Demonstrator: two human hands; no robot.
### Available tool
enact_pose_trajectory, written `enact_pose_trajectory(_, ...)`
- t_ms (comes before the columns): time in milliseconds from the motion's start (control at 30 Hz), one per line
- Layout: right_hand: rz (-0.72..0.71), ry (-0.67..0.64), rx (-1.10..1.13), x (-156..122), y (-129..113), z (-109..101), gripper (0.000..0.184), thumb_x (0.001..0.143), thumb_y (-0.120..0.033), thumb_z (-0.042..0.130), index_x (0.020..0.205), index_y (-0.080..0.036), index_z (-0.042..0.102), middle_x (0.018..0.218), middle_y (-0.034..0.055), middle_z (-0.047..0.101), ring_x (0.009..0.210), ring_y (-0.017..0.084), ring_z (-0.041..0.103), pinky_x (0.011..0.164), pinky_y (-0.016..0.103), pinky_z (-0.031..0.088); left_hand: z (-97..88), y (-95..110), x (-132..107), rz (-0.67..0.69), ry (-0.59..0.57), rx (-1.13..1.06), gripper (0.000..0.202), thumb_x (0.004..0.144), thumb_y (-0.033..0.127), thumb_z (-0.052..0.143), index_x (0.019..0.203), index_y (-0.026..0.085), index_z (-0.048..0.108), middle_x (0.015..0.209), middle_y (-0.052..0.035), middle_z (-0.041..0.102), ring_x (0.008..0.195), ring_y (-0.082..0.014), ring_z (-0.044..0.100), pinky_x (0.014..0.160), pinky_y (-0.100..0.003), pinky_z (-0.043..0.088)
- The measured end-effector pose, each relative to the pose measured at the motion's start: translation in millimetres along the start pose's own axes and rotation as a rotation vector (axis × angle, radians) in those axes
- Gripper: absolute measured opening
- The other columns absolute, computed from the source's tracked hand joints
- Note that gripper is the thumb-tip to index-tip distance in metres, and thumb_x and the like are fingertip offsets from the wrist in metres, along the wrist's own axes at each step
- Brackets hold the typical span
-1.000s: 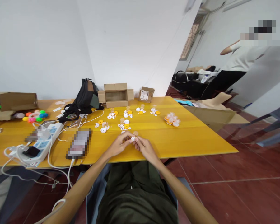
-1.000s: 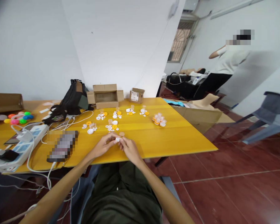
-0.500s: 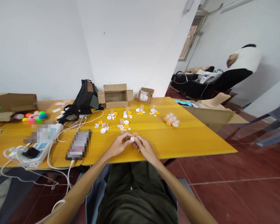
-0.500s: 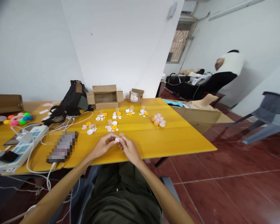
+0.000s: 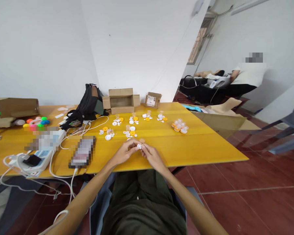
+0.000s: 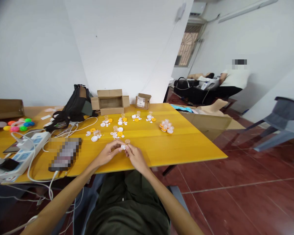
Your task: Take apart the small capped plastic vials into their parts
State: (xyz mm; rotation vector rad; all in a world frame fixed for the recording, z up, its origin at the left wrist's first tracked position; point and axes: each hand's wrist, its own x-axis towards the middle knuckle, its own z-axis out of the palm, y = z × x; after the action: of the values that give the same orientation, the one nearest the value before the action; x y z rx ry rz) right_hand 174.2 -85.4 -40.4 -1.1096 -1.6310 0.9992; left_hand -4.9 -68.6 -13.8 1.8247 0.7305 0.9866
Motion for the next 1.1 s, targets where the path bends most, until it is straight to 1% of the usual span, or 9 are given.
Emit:
enact_pose_trajectory(267,0.020,0.012,-0.013,0,-2,0,0.064,0.083,-0.083,0.037,0.075,-0.024,0.058,0.062,-0.0003,0.057,0.058,0.017,0.052,0.061,0.031,0.040,-0.5,1,1,0.012,-0.024,-0.013,0.035,0.091,0.049,0.060,0.105,0.017,0.068,0.097,-0.0074,0.069,0.088,-0.0192,0.062,0.084,-0.032,0.049)
enact_pose_trajectory(467,0.023,-0.002,-0.002,0,-6,0,0.066,0.082,-0.086,0.036,0.073,-0.023,0.056,0.062,-0.0002,0.055,0.057,0.016,0.051,0.060,0.030,0.040,-0.5,-1,1,0.011,-0.032,-0.018,0.037,0.092,0.049,0.059,0.106,0.016,0.068,0.094,-0.0072,0.068,0.085,-0.0183,0.061,0.082,-0.032,0.049)
enact_pose_trajectory(700,0.026,0.002,0.007,-1,-10,0,0.068,0.081,-0.087,0.032,0.067,-0.023,0.053,0.057,-0.0009,0.052,0.054,0.016,0.049,0.056,0.029,0.039,-0.2,-3,1,-0.007,-0.016,-0.006,0.033,0.091,0.046,0.060,0.106,0.017,0.067,0.090,-0.0048,0.066,0.083,-0.0177,0.061,0.080,-0.031,0.048)
enact_pose_trajectory(900,0.034,0.003,0.024,-1,-11,1,0.065,0.084,-0.083,0.036,0.066,-0.023,0.053,0.056,-0.0011,0.052,0.054,0.015,0.050,0.055,0.028,0.040,0.1,-3,1,0.009,0.006,0.036,0.024,0.092,0.039,0.058,0.103,0.018,0.065,0.085,-0.0028,0.065,0.079,-0.0165,0.059,0.077,-0.030,0.047)
enact_pose_trajectory(1100,0.042,0.018,0.035,-1,-8,1,0.062,0.085,-0.080,0.038,0.065,-0.023,0.054,0.057,-0.0010,0.052,0.055,0.015,0.051,0.056,0.028,0.041,0.4,-1,3,0.054,0.053,0.147,0.019,0.093,0.033,0.055,0.096,0.019,0.066,0.085,-0.0024,0.066,0.077,-0.0157,0.057,0.075,-0.029,0.047)
